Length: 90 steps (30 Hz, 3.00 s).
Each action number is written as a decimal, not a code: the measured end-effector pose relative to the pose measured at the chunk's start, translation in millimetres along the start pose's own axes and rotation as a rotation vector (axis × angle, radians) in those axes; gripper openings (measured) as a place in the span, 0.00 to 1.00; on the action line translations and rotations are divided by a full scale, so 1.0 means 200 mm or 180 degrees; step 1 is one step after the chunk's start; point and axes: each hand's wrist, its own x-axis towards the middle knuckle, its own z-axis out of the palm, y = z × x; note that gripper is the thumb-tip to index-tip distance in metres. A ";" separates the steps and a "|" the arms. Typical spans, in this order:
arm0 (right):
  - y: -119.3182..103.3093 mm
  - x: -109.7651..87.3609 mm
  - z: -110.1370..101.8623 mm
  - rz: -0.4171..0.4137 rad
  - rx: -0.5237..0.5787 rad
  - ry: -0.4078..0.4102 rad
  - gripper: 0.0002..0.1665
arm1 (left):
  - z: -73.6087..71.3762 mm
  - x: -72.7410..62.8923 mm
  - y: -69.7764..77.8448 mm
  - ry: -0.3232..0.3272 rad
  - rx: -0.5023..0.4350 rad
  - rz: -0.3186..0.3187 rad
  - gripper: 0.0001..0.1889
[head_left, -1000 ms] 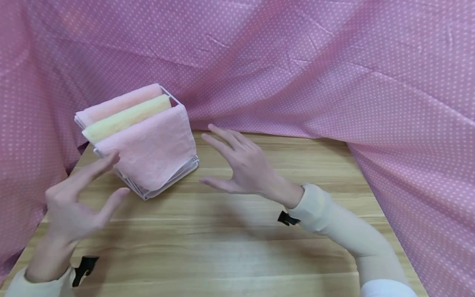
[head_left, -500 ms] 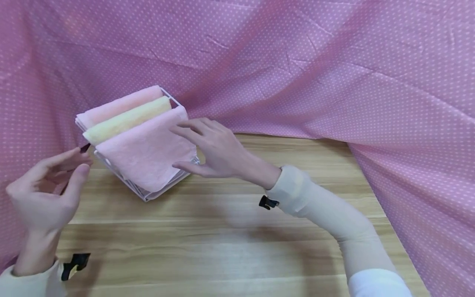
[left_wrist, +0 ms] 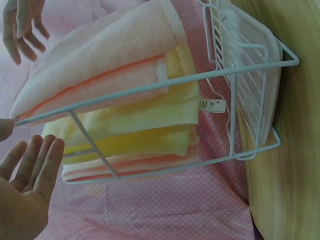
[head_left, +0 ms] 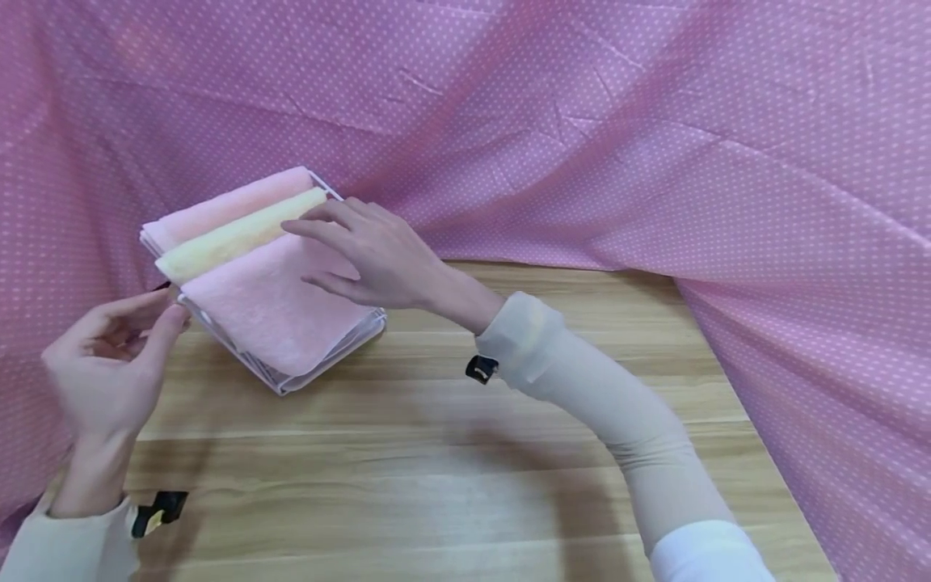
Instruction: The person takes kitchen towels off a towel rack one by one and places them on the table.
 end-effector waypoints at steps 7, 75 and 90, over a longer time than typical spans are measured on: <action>0.05 0.06 0.04 0.0173 -0.0118 -0.0101 0.31 | 0.04 0.02 -0.03 0.0094 -0.0636 -0.0093 0.12; 0.09 0.18 -0.03 0.0261 0.0159 0.0060 0.16 | 0.07 0.00 -0.02 -0.0025 -0.0679 -0.0027 0.04; 0.11 0.18 -0.13 0.0350 0.0287 0.0334 0.15 | 0.08 0.01 0.01 0.0021 -0.1226 -0.0309 0.04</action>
